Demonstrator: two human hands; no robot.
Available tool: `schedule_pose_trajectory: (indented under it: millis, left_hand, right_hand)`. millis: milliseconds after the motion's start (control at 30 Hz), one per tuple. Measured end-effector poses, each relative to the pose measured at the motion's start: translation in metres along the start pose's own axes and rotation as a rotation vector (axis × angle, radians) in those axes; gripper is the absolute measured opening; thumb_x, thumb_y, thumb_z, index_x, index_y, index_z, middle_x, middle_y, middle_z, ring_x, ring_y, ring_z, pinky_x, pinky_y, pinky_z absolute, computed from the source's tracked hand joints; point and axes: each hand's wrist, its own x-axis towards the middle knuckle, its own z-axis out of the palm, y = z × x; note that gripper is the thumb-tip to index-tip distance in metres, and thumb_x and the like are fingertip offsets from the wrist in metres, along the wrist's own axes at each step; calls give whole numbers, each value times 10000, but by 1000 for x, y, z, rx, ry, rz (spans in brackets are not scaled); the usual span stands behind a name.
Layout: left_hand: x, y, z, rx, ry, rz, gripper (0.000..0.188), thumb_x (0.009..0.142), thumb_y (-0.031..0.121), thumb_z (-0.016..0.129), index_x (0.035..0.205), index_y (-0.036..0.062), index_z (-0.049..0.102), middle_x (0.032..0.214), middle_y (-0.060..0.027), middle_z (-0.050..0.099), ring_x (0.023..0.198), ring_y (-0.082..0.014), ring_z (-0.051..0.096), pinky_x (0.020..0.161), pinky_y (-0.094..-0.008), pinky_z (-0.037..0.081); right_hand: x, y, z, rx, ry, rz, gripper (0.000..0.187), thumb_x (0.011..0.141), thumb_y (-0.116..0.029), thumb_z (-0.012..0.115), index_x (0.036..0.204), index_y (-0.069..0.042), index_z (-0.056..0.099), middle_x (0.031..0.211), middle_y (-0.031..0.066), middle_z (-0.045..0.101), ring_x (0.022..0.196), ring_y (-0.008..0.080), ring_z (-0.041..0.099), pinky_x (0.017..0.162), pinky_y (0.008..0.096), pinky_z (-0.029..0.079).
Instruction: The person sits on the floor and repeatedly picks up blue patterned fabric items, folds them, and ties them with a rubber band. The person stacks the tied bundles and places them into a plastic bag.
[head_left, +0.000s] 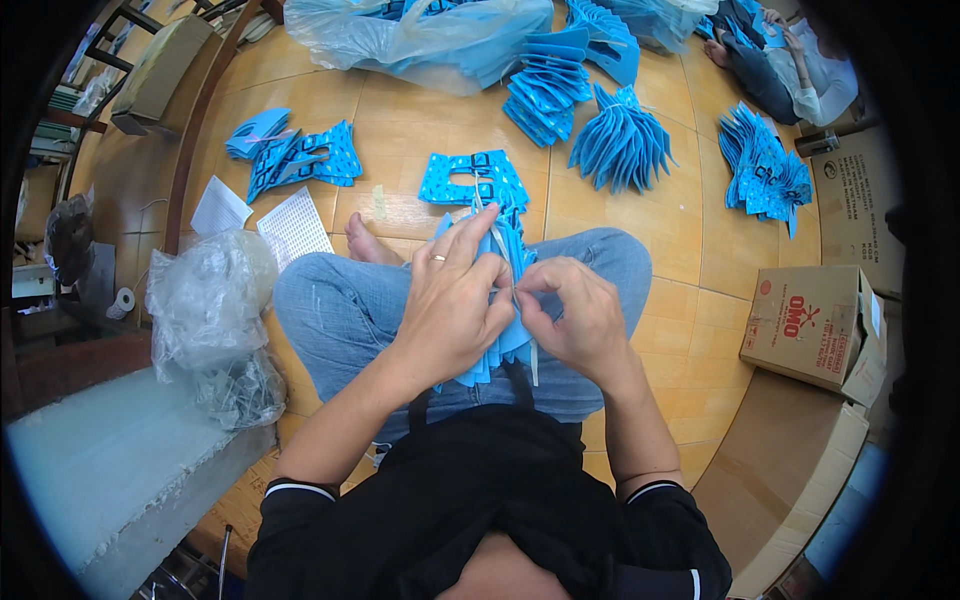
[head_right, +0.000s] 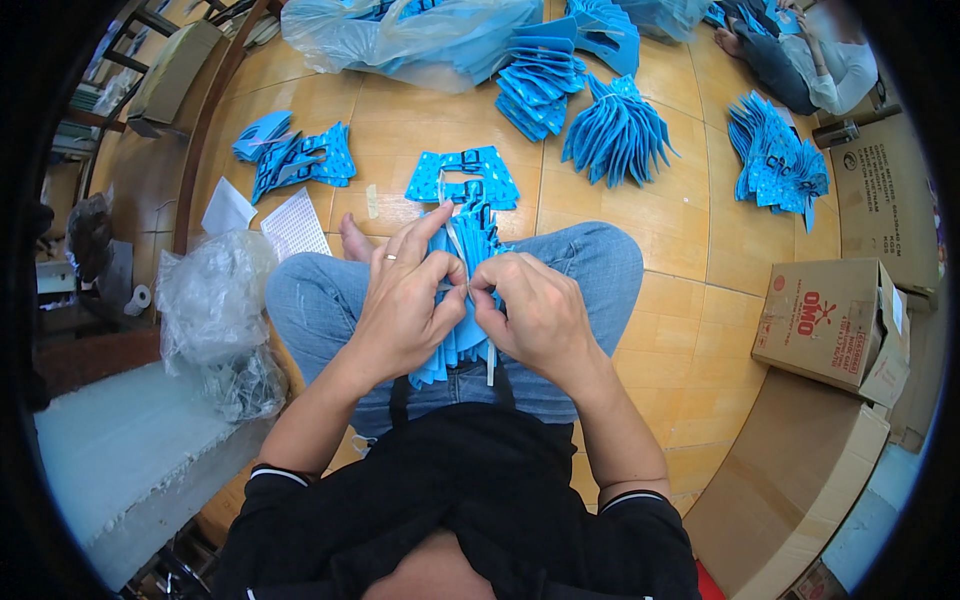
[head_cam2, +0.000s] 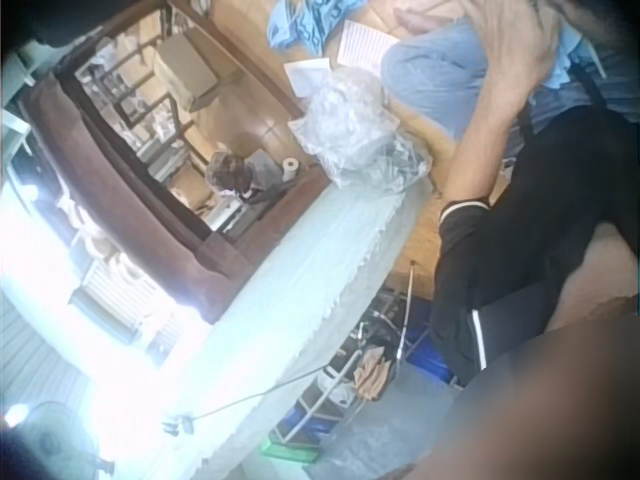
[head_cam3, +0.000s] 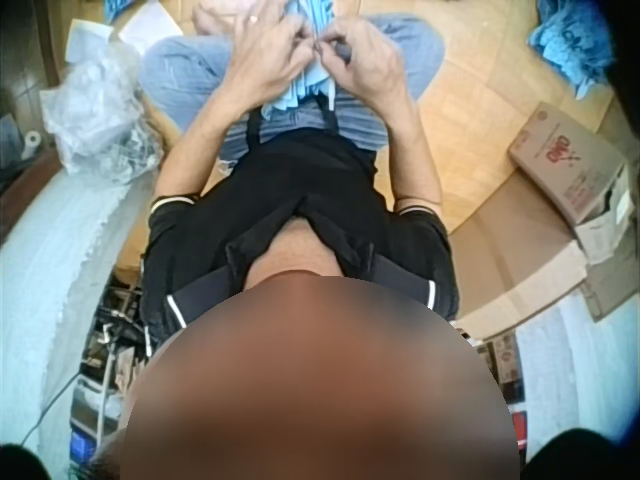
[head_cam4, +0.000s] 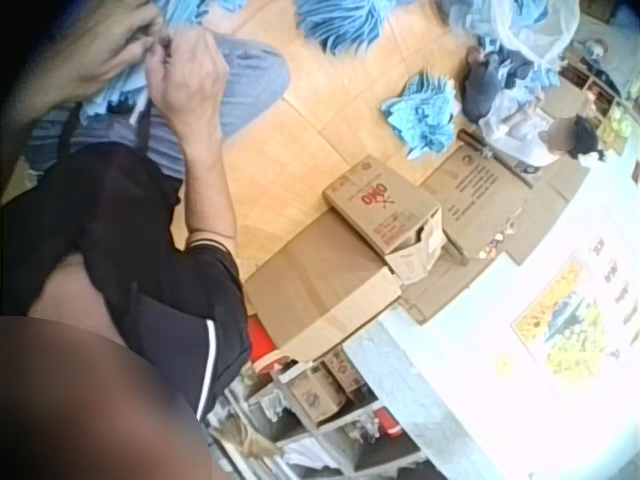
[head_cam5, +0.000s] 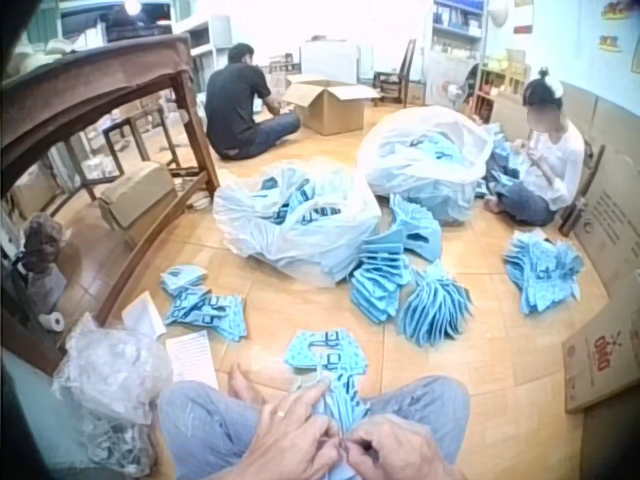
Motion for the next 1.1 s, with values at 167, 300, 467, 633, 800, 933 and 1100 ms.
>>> schedule_pose_trajectory:
  millis: [167, 300, 467, 633, 800, 933, 1100]
  left_hand:
    - [0, 2, 1, 12, -6, -6, 112, 797, 110, 673, 858, 81, 582, 1464, -190, 435, 1333, -357, 420, 1060, -480, 302]
    - [0, 5, 3, 5, 8, -4, 122, 794, 105, 682, 857, 69, 584, 1464, -190, 438, 1338, -357, 416, 1058, -470, 312]
    - [0, 6, 5, 1, 14, -1, 130, 793, 106, 686, 867, 62, 588, 1466, -193, 434, 1346, -356, 409, 1055, -466, 316]
    - [-1, 4, 4, -4, 13, 0, 116, 796, 109, 681, 865, 67, 597, 1465, -200, 432, 1346, -361, 409, 1057, -468, 314]
    - [0, 1, 4, -8, 20, -12, 101, 799, 112, 676, 859, 79, 601, 1466, -205, 429, 1340, -370, 410, 1057, -472, 312]
    - [-1, 1, 6, -1, 25, -20, 105, 802, 113, 676, 866, 80, 598, 1471, -205, 424, 1340, -372, 405, 1057, -472, 312]
    - [-1, 2, 9, -5, 31, -24, 113, 810, 115, 675, 873, 76, 590, 1476, -201, 419, 1344, -376, 397, 1057, -472, 313]
  right_hand:
    - [2, -2, -2, -27, 4, -1, 285, 720, 18, 723, 918, -55, 532, 824, 86, 642, 729, 287, 650, 594, 380, 520]
    - [5, -7, -7, -56, -15, 14, 247, 728, 5, 713, 911, -58, 560, 818, 81, 645, 731, 282, 651, 602, 384, 522]
    - [8, -9, -11, -22, -65, 69, 236, 731, 21, 696, 920, -45, 571, 800, 100, 637, 734, 291, 651, 627, 382, 525]
    - [8, -4, -9, 117, -84, 141, 243, 734, 41, 692, 918, -21, 546, 791, 129, 620, 734, 293, 656, 643, 371, 530]
    - [7, -1, -5, 110, -64, 142, 255, 740, 60, 701, 927, -24, 550, 798, 94, 645, 724, 232, 664, 647, 328, 530]
    - [7, -3, -8, 73, -78, 152, 251, 745, 53, 706, 929, -21, 552, 808, 99, 653, 727, 236, 668, 655, 328, 538]
    - [11, -4, -12, 43, -119, 142, 240, 750, 44, 700, 931, -18, 554, 807, 103, 650, 727, 249, 665, 662, 330, 540]
